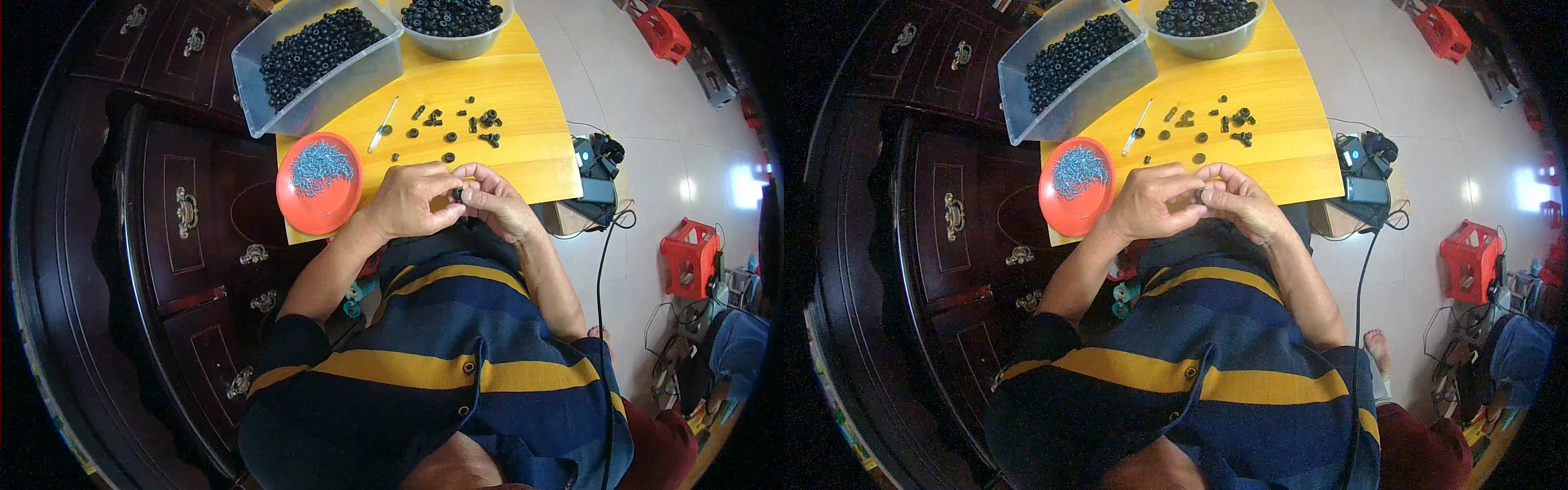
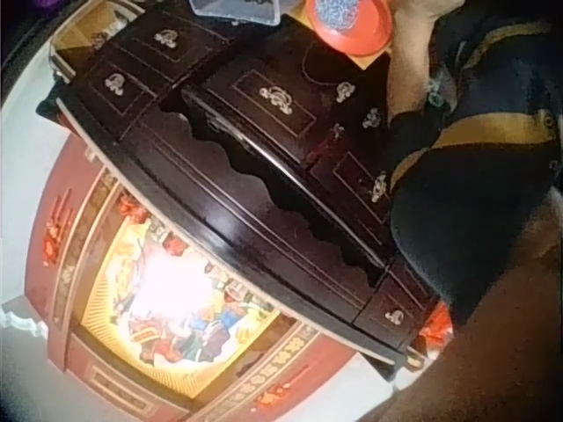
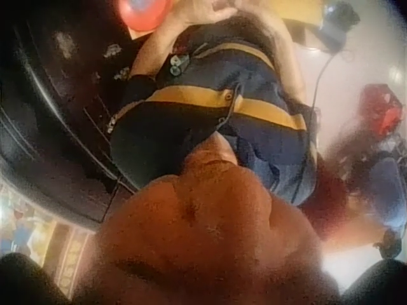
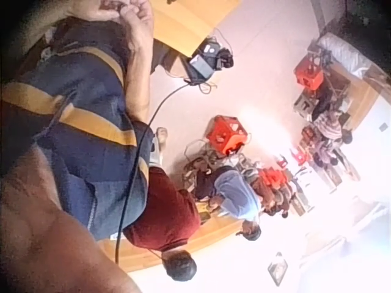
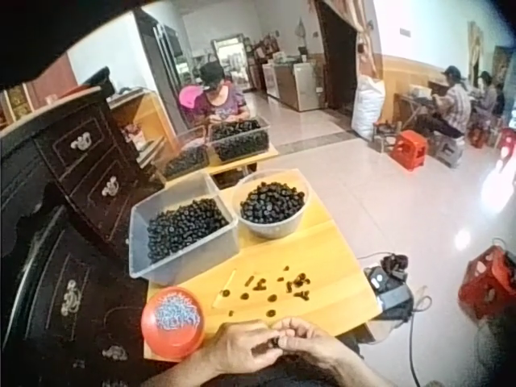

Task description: The person assembles small black plastic components by hand.

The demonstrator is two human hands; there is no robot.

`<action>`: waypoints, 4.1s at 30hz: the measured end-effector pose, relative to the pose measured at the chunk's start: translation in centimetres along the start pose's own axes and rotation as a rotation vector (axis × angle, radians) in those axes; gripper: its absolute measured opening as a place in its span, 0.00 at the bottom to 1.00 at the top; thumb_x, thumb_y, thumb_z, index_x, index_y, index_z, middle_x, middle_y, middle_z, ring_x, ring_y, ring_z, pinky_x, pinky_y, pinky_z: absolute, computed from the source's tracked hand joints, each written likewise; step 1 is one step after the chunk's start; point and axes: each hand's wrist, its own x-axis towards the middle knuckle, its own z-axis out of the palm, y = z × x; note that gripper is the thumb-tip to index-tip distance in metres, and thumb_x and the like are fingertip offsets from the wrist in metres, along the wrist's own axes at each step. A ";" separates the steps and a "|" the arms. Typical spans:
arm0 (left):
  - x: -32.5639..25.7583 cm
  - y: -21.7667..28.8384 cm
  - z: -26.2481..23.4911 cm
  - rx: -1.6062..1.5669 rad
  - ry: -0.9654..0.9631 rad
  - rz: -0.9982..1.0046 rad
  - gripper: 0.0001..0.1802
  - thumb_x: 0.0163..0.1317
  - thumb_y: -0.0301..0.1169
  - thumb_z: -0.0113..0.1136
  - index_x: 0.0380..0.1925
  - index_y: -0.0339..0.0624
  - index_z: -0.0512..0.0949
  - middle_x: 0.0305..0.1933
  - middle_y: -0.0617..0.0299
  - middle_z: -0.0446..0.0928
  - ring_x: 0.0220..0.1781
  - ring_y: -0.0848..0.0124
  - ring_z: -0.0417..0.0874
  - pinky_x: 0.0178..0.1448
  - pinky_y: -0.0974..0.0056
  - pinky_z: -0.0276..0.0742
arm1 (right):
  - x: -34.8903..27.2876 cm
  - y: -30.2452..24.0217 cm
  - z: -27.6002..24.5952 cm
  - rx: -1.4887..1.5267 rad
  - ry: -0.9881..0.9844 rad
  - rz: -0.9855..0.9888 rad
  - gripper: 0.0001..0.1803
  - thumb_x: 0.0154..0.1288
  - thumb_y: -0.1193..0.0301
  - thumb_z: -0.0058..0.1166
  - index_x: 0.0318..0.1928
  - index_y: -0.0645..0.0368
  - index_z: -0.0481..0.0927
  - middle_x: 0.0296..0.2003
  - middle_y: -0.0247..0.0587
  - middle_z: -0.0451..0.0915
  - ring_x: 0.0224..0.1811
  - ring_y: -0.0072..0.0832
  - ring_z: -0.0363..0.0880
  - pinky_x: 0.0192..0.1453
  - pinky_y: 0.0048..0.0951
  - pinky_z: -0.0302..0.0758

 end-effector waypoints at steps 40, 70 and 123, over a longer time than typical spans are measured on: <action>-1.2 -0.7 1.0 0.040 -0.004 -0.046 0.18 0.53 0.31 0.72 0.45 0.40 0.83 0.34 0.55 0.82 0.36 0.57 0.85 0.38 0.58 0.80 | 0.4 1.0 -0.7 -0.101 0.107 -0.023 0.13 0.76 0.64 0.53 0.53 0.58 0.76 0.40 0.32 0.80 0.43 0.21 0.80 0.53 0.26 0.79; -1.3 -0.3 1.5 -0.010 0.106 -0.073 0.12 0.54 0.31 0.72 0.38 0.42 0.83 0.31 0.58 0.81 0.33 0.59 0.85 0.37 0.58 0.80 | 0.6 0.6 -0.7 -0.060 0.149 -0.055 0.09 0.72 0.64 0.59 0.46 0.54 0.78 0.38 0.31 0.82 0.39 0.19 0.81 0.47 0.24 0.79; -12.9 -7.3 -6.0 0.577 0.127 -0.649 0.10 0.54 0.31 0.64 0.36 0.42 0.84 0.38 0.53 0.84 0.41 0.54 0.85 0.47 0.52 0.80 | 2.6 -2.9 -4.7 -1.621 0.616 -0.691 0.13 0.60 0.72 0.62 0.46 0.55 0.82 0.40 0.44 0.83 0.45 0.45 0.82 0.49 0.40 0.78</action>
